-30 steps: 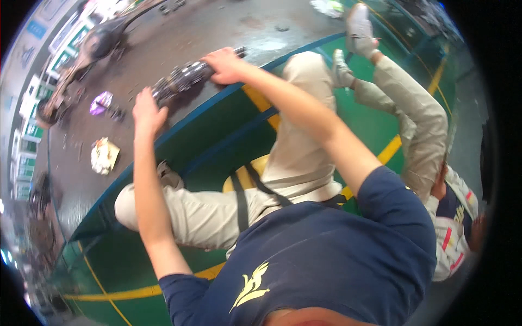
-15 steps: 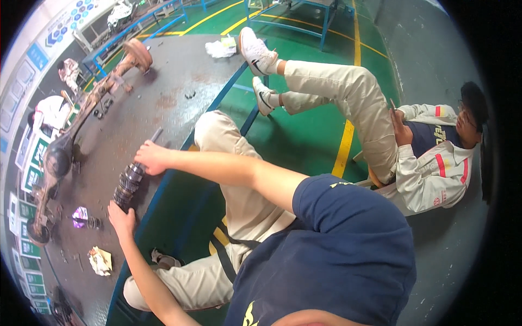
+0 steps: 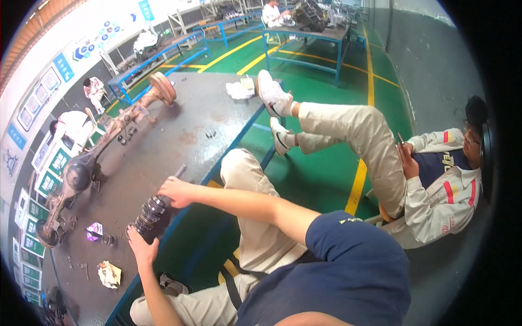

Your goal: The person rotates a transmission gear shaft assembly by hand on a workbench, checking the individual gears and the central shaft.

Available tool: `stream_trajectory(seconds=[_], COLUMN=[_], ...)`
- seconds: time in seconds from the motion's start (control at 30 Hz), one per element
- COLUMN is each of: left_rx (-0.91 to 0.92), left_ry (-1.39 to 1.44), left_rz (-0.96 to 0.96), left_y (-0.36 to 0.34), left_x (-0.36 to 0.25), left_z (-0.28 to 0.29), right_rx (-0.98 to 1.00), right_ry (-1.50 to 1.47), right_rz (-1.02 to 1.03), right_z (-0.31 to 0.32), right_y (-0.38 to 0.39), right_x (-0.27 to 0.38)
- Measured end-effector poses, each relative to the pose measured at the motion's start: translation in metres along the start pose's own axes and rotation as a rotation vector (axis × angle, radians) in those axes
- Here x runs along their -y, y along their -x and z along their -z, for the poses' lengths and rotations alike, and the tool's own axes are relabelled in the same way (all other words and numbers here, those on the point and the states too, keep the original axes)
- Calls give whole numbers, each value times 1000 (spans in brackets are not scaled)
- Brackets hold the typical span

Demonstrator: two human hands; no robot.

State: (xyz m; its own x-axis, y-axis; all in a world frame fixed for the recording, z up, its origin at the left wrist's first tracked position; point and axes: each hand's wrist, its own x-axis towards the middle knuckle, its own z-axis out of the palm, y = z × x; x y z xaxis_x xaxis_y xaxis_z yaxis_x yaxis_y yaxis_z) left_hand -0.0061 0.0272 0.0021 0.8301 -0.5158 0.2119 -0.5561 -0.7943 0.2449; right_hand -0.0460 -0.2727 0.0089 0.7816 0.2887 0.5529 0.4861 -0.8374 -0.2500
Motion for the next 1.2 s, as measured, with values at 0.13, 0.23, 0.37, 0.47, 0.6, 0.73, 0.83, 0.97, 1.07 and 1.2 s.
stream_trajectory(seconds=[0.13,0.23,0.37,0.47,0.6,0.73,0.83,0.97,1.07,1.2], left_rx=[38,-20,-104,-240,-234,-192,-210,-290,-291,-148], left_ry=[0,71,110,99,243,242,325,314,289,216], left_rz=[41,52,81,76,93,151,142,94,58,18], left_y=[-7,-18,-29,-28,-40,-27,-14,2,10,3], left_x=[4,4,-3,26,-21,-12,7,12,2,-20], left_z=[-4,-9,0,-11,5,8,11,16,16,22], right_rx=[74,39,-79,130,7,-39,-35,60,141,131], right_ry=[-18,-30,46,134,-2,12,21,-55,-122,34], right_rz=[-74,-118,-113,-221,-338,-148,-34,-81,-133,-134], right_z=[-13,-18,-38,-19,-8,-17,-22,-10,-4,-2], right_y=[2,-2,-15,-43,-14,-3,-4,-3,3,18], right_x=[-5,-8,-16,13,-16,-23,-18,-8,-13,-27])
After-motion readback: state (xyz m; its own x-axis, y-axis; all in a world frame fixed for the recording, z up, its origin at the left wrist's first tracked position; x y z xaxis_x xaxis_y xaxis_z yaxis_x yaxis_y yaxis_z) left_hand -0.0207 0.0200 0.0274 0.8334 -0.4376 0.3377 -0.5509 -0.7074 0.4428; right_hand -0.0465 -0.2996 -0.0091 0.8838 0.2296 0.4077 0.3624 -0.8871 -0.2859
